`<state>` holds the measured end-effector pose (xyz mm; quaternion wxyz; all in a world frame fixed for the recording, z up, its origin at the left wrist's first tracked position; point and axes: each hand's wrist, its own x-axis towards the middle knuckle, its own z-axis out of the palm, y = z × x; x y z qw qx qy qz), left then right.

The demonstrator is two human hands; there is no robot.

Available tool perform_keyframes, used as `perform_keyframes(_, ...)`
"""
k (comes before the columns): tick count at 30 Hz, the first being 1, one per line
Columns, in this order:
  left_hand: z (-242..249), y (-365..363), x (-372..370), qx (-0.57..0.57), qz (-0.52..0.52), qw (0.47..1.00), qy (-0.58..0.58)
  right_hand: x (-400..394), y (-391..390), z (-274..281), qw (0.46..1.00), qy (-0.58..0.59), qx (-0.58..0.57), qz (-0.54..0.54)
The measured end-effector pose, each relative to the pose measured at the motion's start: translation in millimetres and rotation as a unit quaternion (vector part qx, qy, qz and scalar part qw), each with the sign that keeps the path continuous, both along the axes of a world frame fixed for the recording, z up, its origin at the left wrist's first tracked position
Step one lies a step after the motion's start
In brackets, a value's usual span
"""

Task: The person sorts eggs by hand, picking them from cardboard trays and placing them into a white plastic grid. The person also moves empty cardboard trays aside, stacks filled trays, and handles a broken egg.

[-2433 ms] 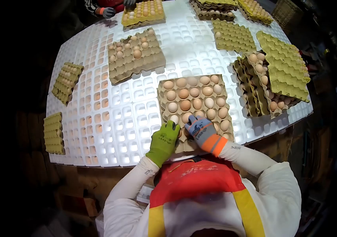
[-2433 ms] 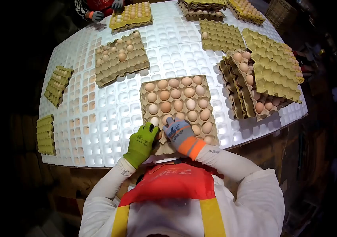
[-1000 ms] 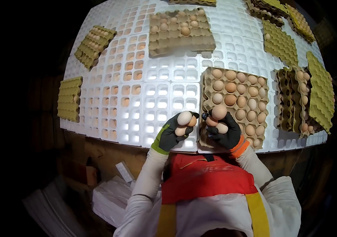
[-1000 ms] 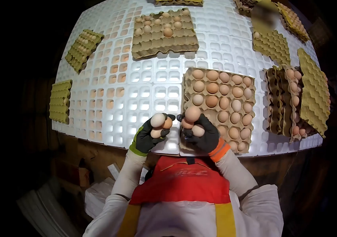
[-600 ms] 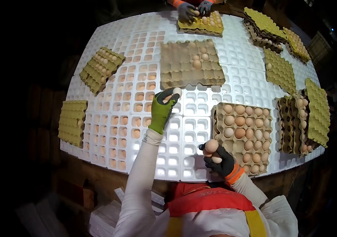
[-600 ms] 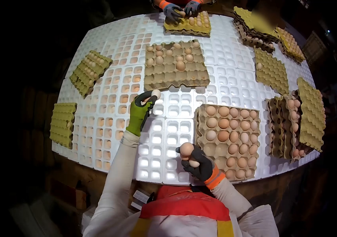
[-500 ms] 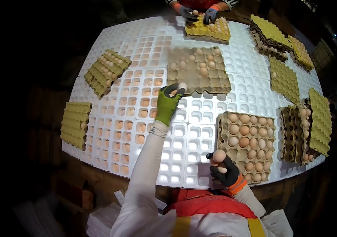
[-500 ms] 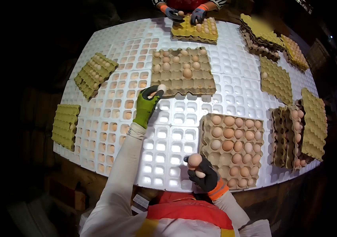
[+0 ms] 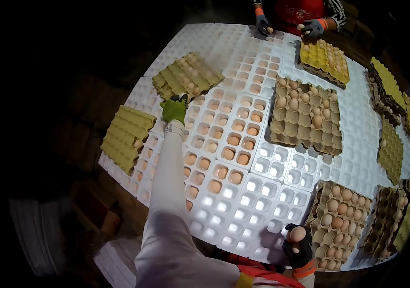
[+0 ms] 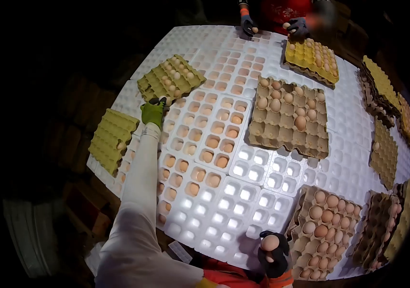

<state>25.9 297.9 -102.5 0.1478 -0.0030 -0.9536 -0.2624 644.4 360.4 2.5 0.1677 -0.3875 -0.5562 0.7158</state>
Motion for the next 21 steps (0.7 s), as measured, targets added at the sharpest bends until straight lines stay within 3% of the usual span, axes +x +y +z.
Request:
perform_keyframes(2,30,-3,-14,-0.086,-0.014,0.992,-0.086,-24,0,8,0.995,0.037,-0.089,0.01)
perform_keyframes(4,28,-18,-35,-0.102,0.002,0.984,-0.145,-43,-5,7,0.983,0.063,-0.174,0.004)
perform_keyframes(5,38,-20,-31,-0.135,0.023,0.98,-0.147,-47,-9,-1,0.981,0.069,-0.181,-0.004)
perform_keyframes(6,33,-28,-40,-0.146,-0.005,0.982,-0.117,-58,-8,6,0.955,0.149,-0.258,-0.008)
perform_keyframes(7,28,-38,-49,-0.157,-0.038,0.983,-0.091,-63,-6,0,0.984,0.079,-0.148,0.062)
perform_keyframes(8,16,-52,-79,-0.177,-0.099,0.972,-0.117,-64,-6,-9,0.983,0.065,-0.146,0.089)
perform_keyframes(9,0,-71,-96,-0.185,-0.152,0.969,-0.06,-67,-5,-19,0.982,0.052,-0.143,0.115)
perform_keyframes(10,-9,-88,-100,-0.063,-0.304,0.95,0.04,-74,-9,-11,0.981,0.091,-0.143,0.099)
perform_keyframes(11,6,-87,-65,0.151,-0.307,0.937,-0.071,-82,-13,-3,0.978,0.13,-0.142,0.084)
perform_keyframes(12,25,-85,-25,0.368,-0.269,0.877,-0.149,-84,-10,-16,0.919,0.237,-0.307,0.07)
perform_keyframes(13,15,-99,-17,0.337,-0.281,0.876,-0.2,-86,-7,-29,0.826,0.312,-0.468,0.05)
perform_keyframes(14,36,-103,30,0.293,-0.4,0.852,-0.169,-86,-7,-35,0.834,0.286,-0.47,0.046)
perform_keyframes(15,38,-107,62,0.391,-0.391,0.791,-0.263,-85,-9,-41,0.841,0.26,-0.472,0.042)
perform_keyframes(16,37,-110,93,0.318,-0.442,0.808,-0.227,-88,-9,-40,0.756,0.327,-0.566,0.036)
perform_keyframes(17,76,-105,153,0.366,-0.385,0.781,-0.33,-89,-12,-38,0.808,0.289,-0.511,0.041)
perform_keyframes(18,80,-110,187,0.372,-0.397,0.748,-0.381,-89,-15,-35,0.855,0.251,-0.452,0.044)
perform_keyframes(20,88,-113,241,0.324,-0.426,0.746,-0.397,-89,-16,-36,0.871,0.228,-0.432,0.049)
perform_keyframes(21,96,-113,267,0.278,-0.45,0.752,-0.392,-88,-13,-41,0.844,0.245,-0.474,0.052)
